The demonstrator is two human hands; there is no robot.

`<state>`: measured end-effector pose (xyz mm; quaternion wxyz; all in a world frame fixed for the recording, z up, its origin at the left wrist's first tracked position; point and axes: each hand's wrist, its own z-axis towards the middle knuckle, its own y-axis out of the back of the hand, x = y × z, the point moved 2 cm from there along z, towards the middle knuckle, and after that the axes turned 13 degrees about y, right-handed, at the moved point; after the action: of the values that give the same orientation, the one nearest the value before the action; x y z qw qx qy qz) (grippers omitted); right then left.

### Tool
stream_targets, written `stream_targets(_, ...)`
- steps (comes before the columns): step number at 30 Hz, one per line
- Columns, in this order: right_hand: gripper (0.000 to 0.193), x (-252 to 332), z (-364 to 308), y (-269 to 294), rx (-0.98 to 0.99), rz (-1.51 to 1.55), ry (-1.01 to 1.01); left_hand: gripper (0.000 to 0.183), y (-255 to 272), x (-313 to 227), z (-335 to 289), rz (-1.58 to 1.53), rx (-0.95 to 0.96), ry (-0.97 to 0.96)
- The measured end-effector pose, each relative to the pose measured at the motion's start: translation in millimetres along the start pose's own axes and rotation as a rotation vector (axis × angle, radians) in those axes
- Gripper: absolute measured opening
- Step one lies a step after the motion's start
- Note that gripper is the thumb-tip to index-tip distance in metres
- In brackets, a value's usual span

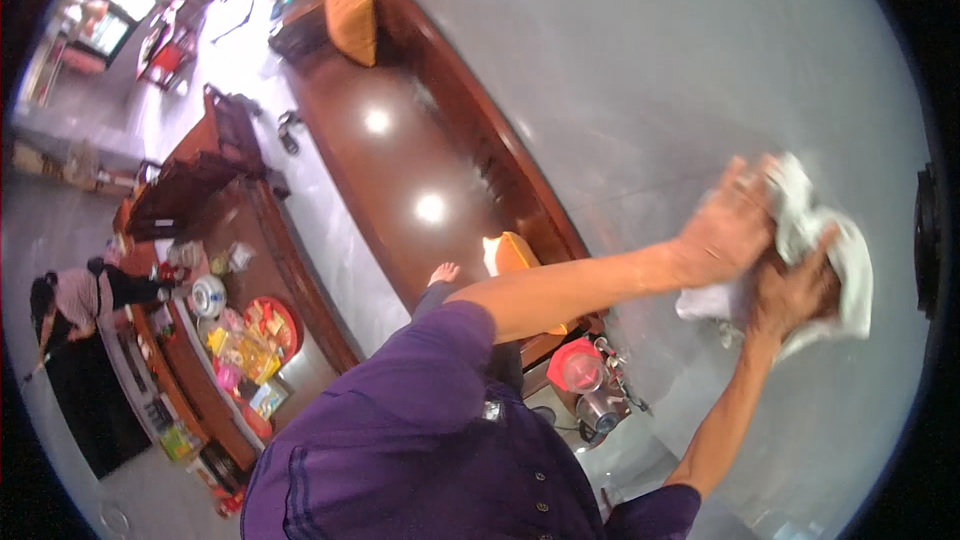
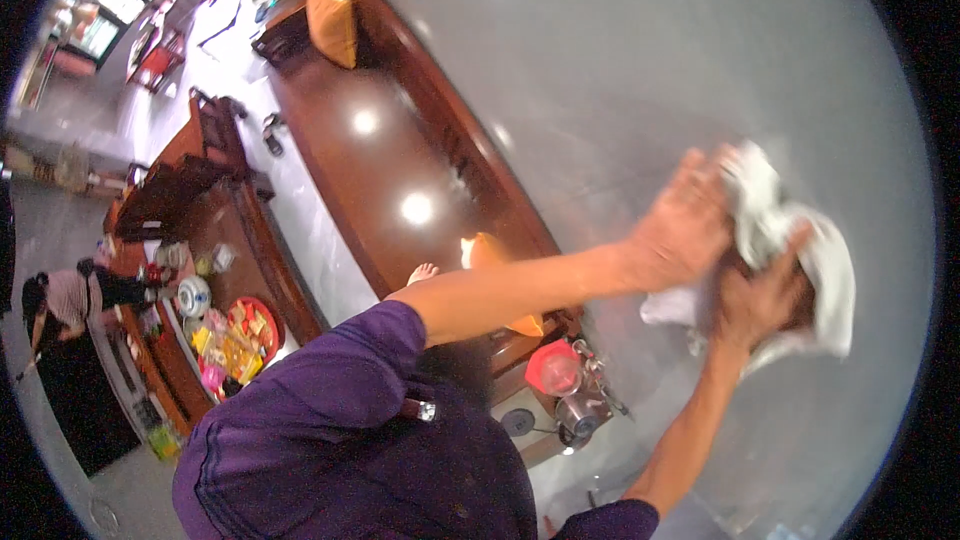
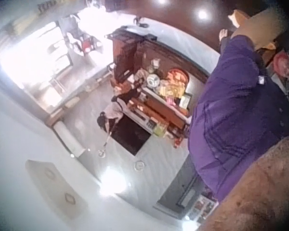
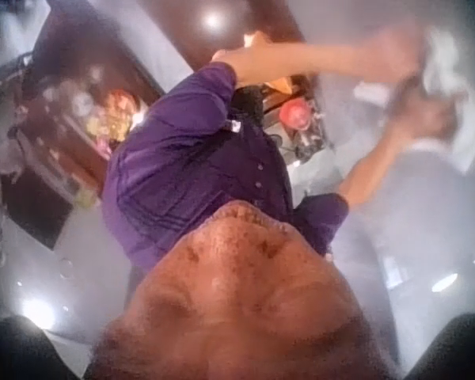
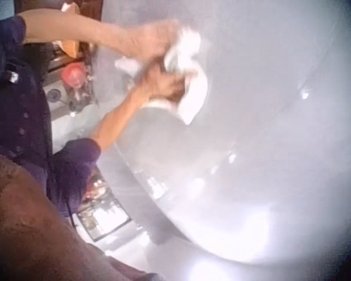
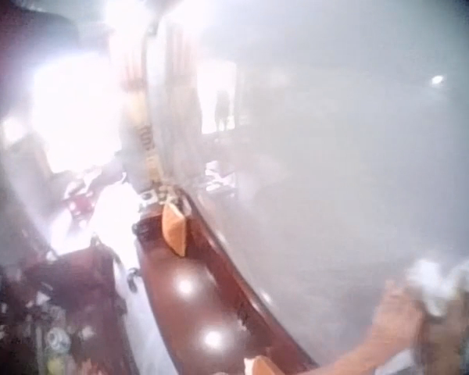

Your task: The person unfolds a cloth and wipes down the wall tiles with it.

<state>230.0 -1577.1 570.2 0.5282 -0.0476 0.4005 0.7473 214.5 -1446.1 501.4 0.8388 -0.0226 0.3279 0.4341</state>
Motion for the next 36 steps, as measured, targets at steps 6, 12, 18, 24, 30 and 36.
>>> stream_targets(6, 0.073, -11.4, 7.9, -4.3, -0.149, -0.311, 0.025, 0.020, 1.1, 6.2, 36.9, -0.078, -0.164, -0.159)
stream_targets(12, 0.078, 14.8, 4.6, -21.2, -0.148, -0.434, 0.106, 0.023, 17.7, 38.6, 14.8, -0.056, -0.124, 0.042)
stream_targets(18, 0.077, 30.4, -15.3, -39.9, -0.154, -0.385, 0.149, 0.024, 6.9, 37.9, -22.7, -0.049, -0.157, 0.172)
stream_targets(24, 0.075, 31.0, -30.9, -62.8, -0.290, -0.240, 0.148, 0.020, -1.2, 38.8, -36.2, -0.165, -0.052, 0.393)
stream_targets(30, 0.071, 31.4, -50.3, -86.6, -0.363, -0.102, 0.189, 0.023, -12.0, 37.6, -55.1, -0.268, -0.008, 0.549)
stream_targets(36, 0.071, 47.1, -137.7, -97.4, -0.286, 0.029, 0.154, 0.032, -12.5, 52.6, -111.9, -0.522, 0.039, 0.714)
